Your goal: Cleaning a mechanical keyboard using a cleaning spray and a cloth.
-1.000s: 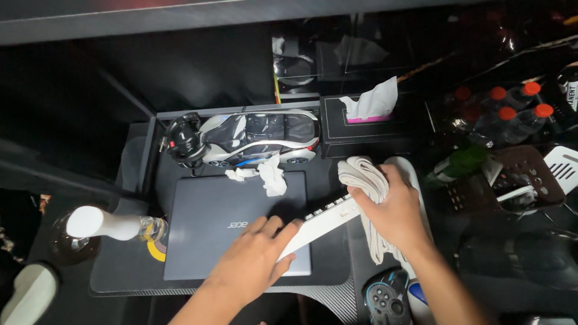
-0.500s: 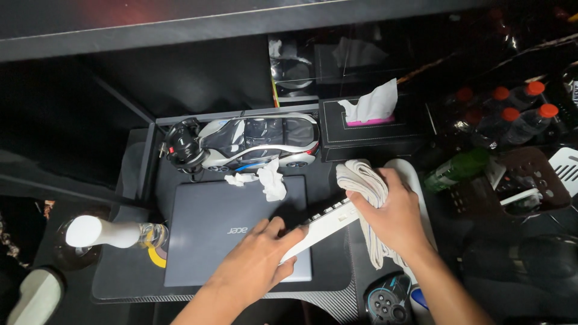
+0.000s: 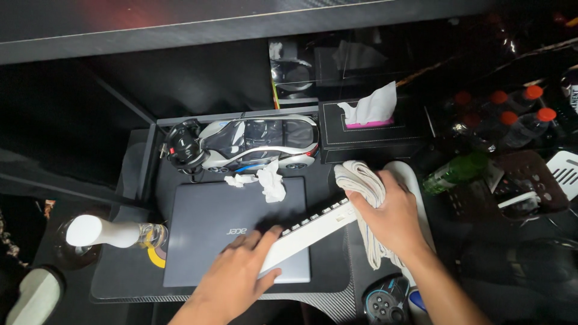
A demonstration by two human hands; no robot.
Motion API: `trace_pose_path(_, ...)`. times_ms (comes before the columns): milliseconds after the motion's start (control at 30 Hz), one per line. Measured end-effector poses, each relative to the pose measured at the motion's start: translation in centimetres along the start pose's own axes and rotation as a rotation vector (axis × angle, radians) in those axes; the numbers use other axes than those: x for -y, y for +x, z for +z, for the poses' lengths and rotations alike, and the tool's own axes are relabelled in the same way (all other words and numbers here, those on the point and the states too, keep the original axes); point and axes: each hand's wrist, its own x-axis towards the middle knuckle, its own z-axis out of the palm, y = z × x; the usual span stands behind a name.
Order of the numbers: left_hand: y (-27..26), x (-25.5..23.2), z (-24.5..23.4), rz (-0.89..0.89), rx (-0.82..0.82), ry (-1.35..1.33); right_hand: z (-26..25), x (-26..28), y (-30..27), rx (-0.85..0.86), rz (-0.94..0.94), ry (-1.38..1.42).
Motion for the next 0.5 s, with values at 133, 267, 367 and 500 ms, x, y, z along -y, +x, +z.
trace_pose_path(133,-0.6,1.4,0.9,-0.077,0.061,0.061,0.2,-0.1,-1.3,-0.022,-0.121,-0.121)
trace_pose_path(267,-0.7,1.4,1.6,-0.065,0.054,0.103,1.1,2.6,-3.6,0.062,-0.210,0.044)
trace_pose_path(367,-0.8,1.0,2.0,-0.010,0.015,0.099,1.6,4.5,-4.4,0.184,-0.209,0.134)
trace_pose_path(500,-0.7,0.5,2.1,0.005,-0.016,0.171,1.9,5.2,-3.8,0.274,-0.176,0.016)
